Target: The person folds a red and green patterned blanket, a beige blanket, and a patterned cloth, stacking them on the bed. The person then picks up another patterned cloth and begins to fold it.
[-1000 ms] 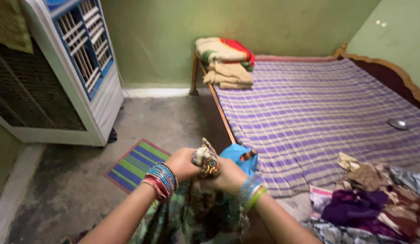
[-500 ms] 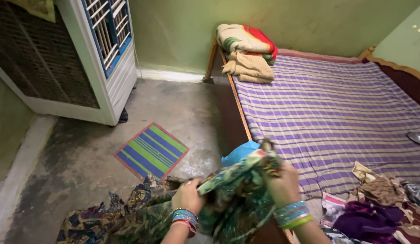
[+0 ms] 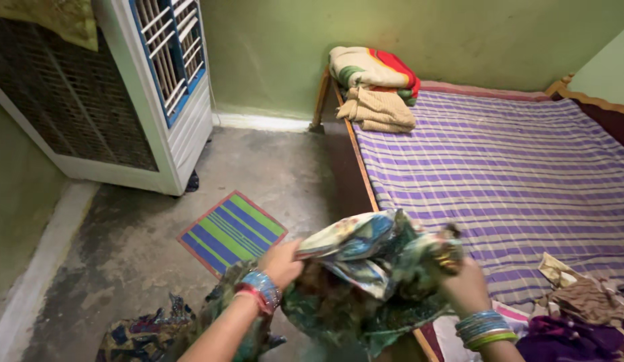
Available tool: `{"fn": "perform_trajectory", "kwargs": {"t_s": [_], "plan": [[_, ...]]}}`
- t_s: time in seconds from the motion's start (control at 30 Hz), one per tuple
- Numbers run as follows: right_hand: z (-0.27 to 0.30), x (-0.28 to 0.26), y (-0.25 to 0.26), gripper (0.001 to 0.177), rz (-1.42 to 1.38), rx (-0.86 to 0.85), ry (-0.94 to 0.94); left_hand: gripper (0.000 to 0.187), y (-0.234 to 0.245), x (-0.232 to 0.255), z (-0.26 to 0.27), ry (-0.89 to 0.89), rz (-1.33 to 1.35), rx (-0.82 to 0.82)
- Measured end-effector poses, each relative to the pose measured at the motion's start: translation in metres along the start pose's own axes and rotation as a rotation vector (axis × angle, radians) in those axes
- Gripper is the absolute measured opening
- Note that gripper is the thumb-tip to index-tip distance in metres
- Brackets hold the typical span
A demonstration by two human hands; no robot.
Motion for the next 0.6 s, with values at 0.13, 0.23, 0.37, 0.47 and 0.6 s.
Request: {"fn": "perform_trajectory", "kwargs": {"t_s": [0.13, 0.23, 0.37, 0.47, 0.6], "plan": [[0.037, -0.073, -0.047, 0.063, -0.147, -0.332, 0.449, 0.037, 0.011, 0.123, -0.002, -0.311, 0.156, -0.154], [0.05, -0.102, -0.059, 0.045, -0.167, -0.424, 0.476, 0.038, 0.03, 0.168, 0.004, -0.387, 0.159, -0.171], [0.046, -0.121, -0.042, 0.038, -0.011, -0.208, 0.431, 0.036, 0.05, 0.138, 0.004, -0.204, 0.027, -0.15], [0.056, -0.145, -0.015, 0.046, -0.506, -0.105, 0.719, 0.033, 0.038, 0.097, 0.019, -0.297, -0.149, -0.149], [0.03, -0.124, -0.027, 0.044, -0.448, -0.181, 0.337, 0.034, 0.019, 0.038, 0.045, -0.298, -0.041, 0.118]]}}
Point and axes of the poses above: each hand's wrist, its own z-axis away from the middle knuckle, its own y-axis out of the back of the hand, x = y × z, the point moved 6 cm from there along -z, towards the middle knuckle, and after that the axes turned 10 degrees about x, right-handed, at the moved point
